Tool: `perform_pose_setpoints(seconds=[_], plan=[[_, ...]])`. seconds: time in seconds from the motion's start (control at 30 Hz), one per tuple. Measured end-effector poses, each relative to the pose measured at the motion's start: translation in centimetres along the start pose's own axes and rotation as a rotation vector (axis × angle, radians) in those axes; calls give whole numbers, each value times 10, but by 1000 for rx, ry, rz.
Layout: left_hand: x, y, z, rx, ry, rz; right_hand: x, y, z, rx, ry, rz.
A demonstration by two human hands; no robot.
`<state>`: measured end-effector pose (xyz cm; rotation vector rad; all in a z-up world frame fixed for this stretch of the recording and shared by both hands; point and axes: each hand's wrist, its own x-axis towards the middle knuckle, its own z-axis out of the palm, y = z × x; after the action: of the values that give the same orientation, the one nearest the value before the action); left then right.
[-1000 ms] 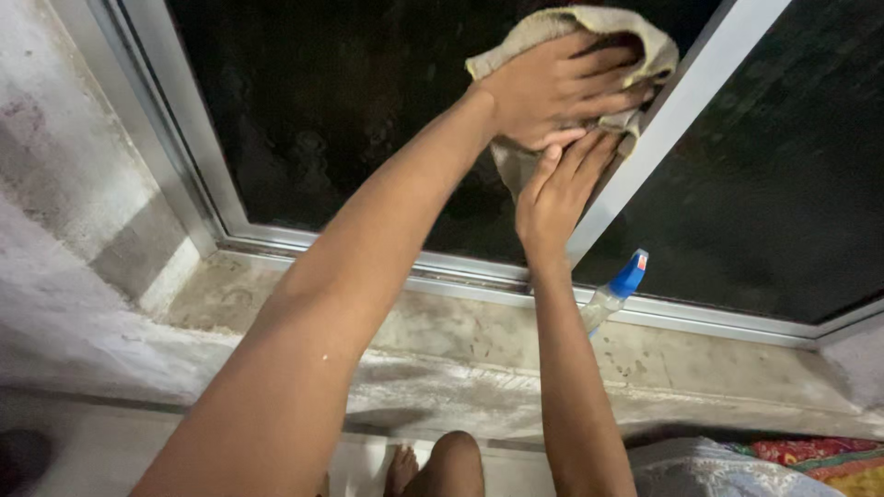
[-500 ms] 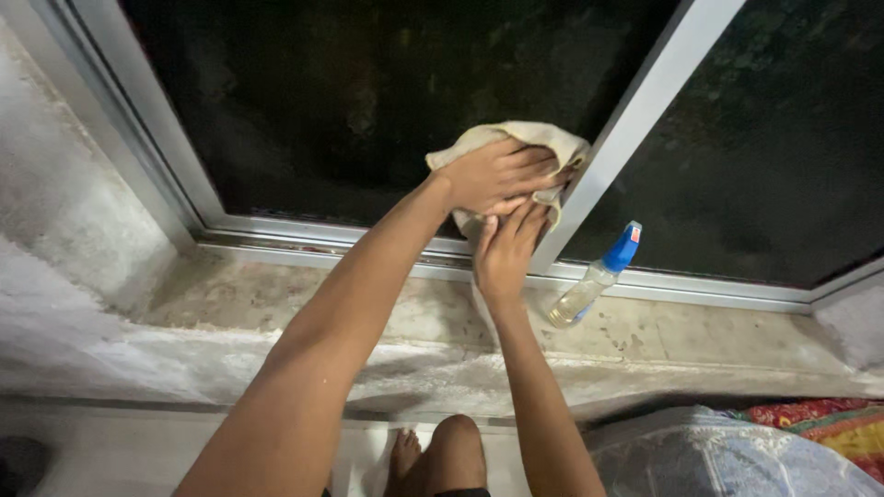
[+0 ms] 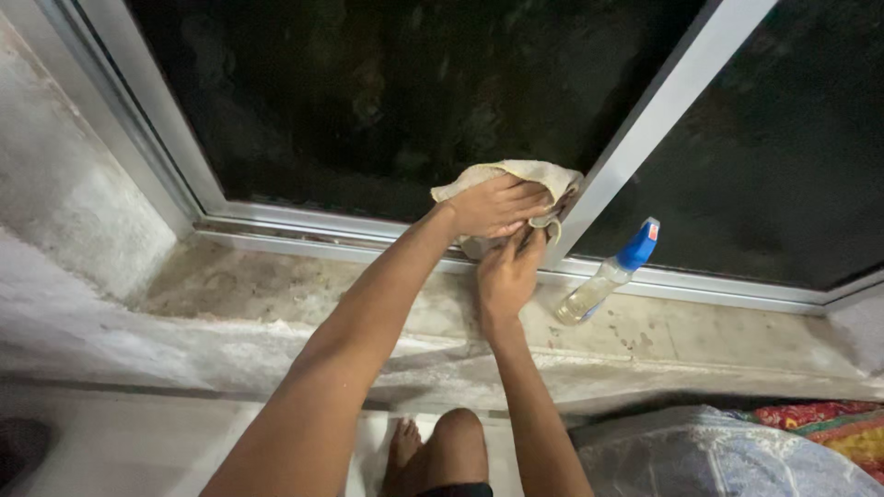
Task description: The person wipes the glass pane and the metal frame of a sliding window with a cloth, moving the cloth along the edges and corners.
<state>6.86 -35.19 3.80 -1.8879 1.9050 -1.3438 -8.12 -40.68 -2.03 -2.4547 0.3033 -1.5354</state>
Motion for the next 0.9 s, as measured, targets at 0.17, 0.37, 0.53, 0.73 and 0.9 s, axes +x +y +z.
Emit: perform_pose_setpoints(seconds=[0.17, 0.37, 0.53, 0.73, 0.9], plan=[[-10, 16, 23, -76, 22, -29, -3, -1, -11, 0, 85, -8], [-16, 22, 23, -159, -6, -35, 0, -9, -20, 23, 88, 38], [-20, 33, 21, -163, -55, -48, 2, -9, -24, 10, 83, 6], [-33, 32, 16, -241, -39, -60, 3, -12, -28, 24, 99, -61], [-59, 32, 4, -184, 99, -105, 5, -17, -33, 78, 43, -167]])
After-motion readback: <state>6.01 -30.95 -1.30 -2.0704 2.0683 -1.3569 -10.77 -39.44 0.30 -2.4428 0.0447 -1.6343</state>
